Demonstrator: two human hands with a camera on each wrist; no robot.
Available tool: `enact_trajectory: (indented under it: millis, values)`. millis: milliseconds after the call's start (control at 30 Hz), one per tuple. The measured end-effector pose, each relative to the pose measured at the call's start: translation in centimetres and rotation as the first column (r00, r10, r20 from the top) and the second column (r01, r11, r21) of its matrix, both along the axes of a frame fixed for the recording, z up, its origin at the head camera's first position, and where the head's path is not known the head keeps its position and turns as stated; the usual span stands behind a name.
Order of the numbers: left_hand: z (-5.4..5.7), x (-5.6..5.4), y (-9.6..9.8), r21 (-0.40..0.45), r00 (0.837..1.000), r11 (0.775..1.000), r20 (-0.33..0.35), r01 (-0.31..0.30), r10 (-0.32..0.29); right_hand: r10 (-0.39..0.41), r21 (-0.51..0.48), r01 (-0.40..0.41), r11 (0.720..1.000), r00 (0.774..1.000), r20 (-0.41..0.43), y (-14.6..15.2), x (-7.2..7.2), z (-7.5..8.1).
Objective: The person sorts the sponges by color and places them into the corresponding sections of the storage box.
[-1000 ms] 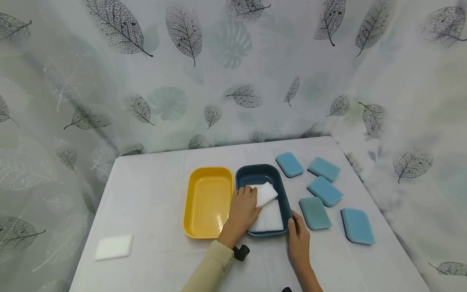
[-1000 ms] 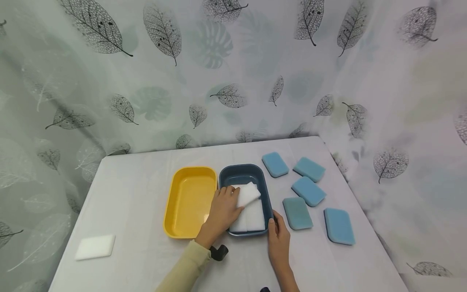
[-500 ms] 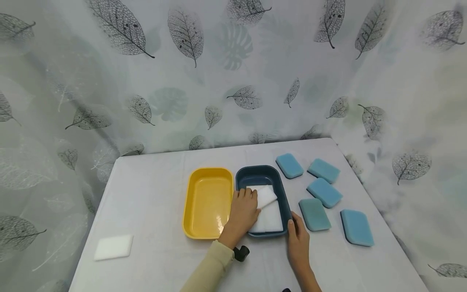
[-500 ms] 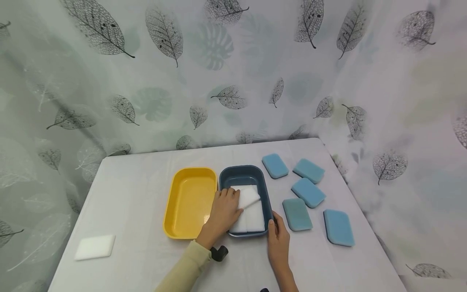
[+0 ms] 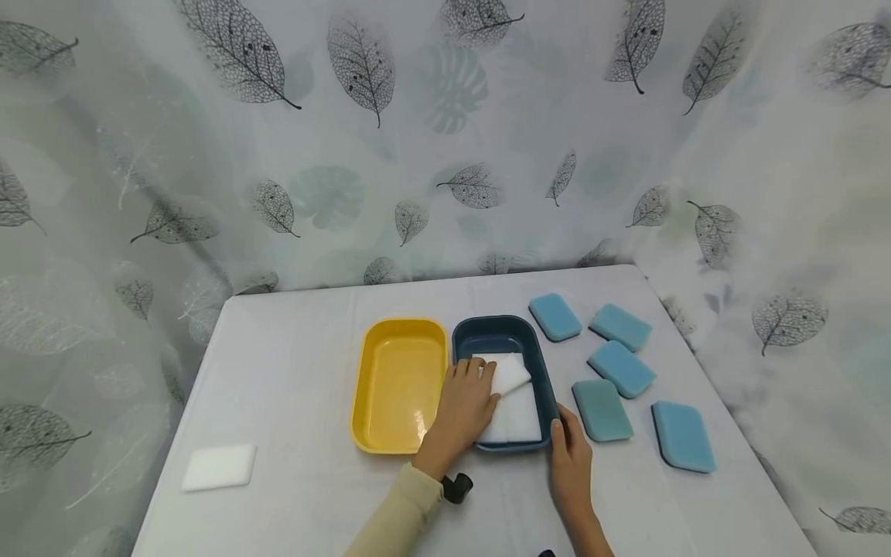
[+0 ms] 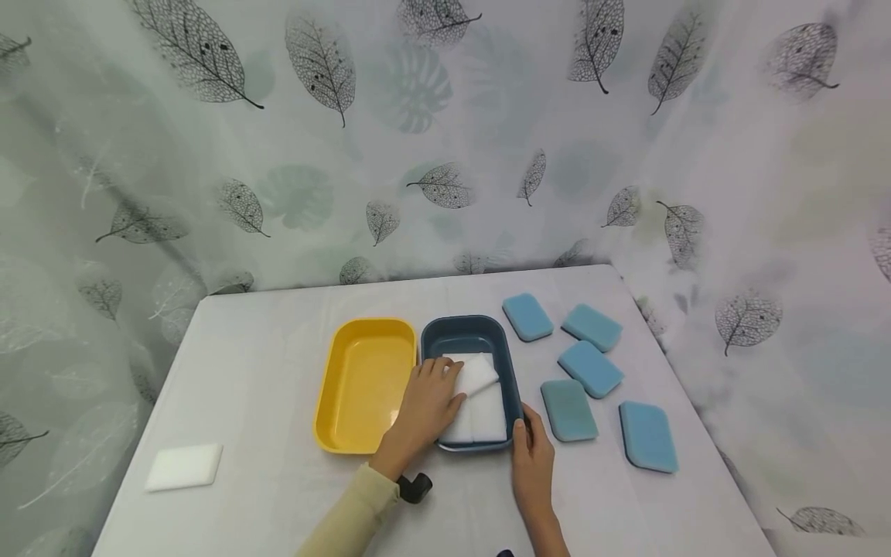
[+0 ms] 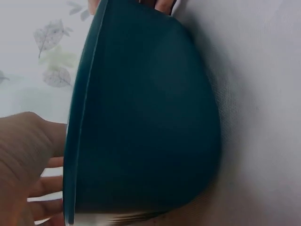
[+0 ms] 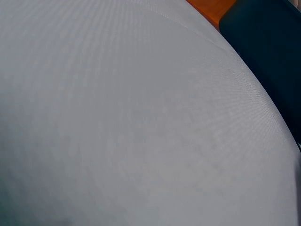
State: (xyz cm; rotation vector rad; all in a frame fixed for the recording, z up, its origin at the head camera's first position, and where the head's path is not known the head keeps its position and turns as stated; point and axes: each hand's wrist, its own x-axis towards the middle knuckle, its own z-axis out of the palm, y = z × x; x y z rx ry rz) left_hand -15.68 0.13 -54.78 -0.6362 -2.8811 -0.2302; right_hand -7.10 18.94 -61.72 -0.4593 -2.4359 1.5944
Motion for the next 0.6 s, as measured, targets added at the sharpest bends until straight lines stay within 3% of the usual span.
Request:
enact_trajectory:
  millis: [133,300,433,600]
  values:
    - [0.3,0.6,-0.7,0.161,1.000,0.987,-0.010,0.006,-0.005,-0.002,0.004,0.002,1.000,1.000,0.006,0.0,0.0,-0.1]
    - [0.7,1.7,-2.8,0.358,0.996,0.934,-0.077,-0.004,0.034,-0.006,0.006,0.006,1.000,1.000,0.011,0.0,0.0,-0.2]
    - [1.4,2.6,-4.9,0.417,0.993,0.905,-0.046,-0.080,0.109,-0.005,-0.005,0.005,1.000,1.000,0.001,-0.1,0.1,-0.3]
    - [2.0,3.7,-7.6,0.451,0.978,0.876,-0.035,-0.170,0.207,-0.010,0.003,0.010,1.000,1.000,0.001,0.0,0.0,-0.4]
